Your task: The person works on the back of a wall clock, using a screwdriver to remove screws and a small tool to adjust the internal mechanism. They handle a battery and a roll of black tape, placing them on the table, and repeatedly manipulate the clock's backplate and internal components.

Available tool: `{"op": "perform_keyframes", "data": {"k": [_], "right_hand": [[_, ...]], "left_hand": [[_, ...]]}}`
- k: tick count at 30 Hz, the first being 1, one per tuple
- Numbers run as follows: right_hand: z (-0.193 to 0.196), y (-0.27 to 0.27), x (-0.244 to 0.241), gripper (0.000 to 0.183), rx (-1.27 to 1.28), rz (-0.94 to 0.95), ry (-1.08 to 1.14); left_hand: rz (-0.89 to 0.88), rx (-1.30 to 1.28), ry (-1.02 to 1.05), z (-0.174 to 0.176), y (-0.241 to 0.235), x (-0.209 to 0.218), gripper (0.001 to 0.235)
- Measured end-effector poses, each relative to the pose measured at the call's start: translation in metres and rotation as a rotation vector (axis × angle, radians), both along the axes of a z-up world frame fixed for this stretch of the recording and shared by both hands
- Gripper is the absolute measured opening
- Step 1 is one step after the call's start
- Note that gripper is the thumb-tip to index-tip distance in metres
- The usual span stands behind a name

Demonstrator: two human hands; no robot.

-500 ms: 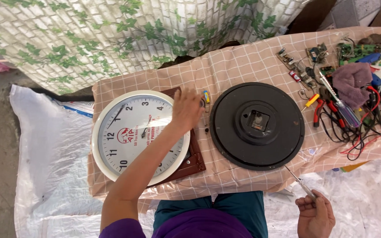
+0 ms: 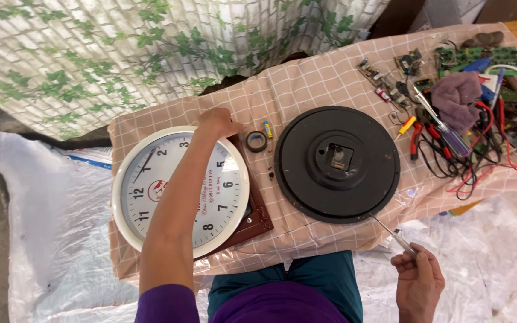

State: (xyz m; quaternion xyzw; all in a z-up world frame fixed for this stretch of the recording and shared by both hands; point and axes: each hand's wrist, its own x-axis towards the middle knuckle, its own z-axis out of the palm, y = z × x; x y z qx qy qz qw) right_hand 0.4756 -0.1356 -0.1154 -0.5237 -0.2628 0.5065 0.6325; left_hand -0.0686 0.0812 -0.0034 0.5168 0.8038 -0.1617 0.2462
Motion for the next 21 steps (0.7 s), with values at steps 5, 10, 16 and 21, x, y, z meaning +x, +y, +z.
{"op": "perform_keyframes", "data": {"k": [5,10,16,21], "right_hand": [[-0.011,-0.010,0.024,0.018,-0.032,-0.058,-0.023],[0.001,-0.010,0.016,0.015,-0.046,-0.098,-0.004],[0.016,-0.004,0.003,0.019,-0.054,-0.062,0.021],[0.016,-0.005,0.003,0.019,-0.062,-0.029,0.017]], "left_hand": [[-0.035,0.023,0.017,-0.016,0.009,0.011,0.042],[-0.103,0.257,0.002,-0.056,0.009,0.011,0.026],[-0.250,0.535,-0.027,-0.014,-0.026,0.066,0.032],[-0.457,0.492,-0.088,-0.022,-0.051,0.090,0.006]]}}
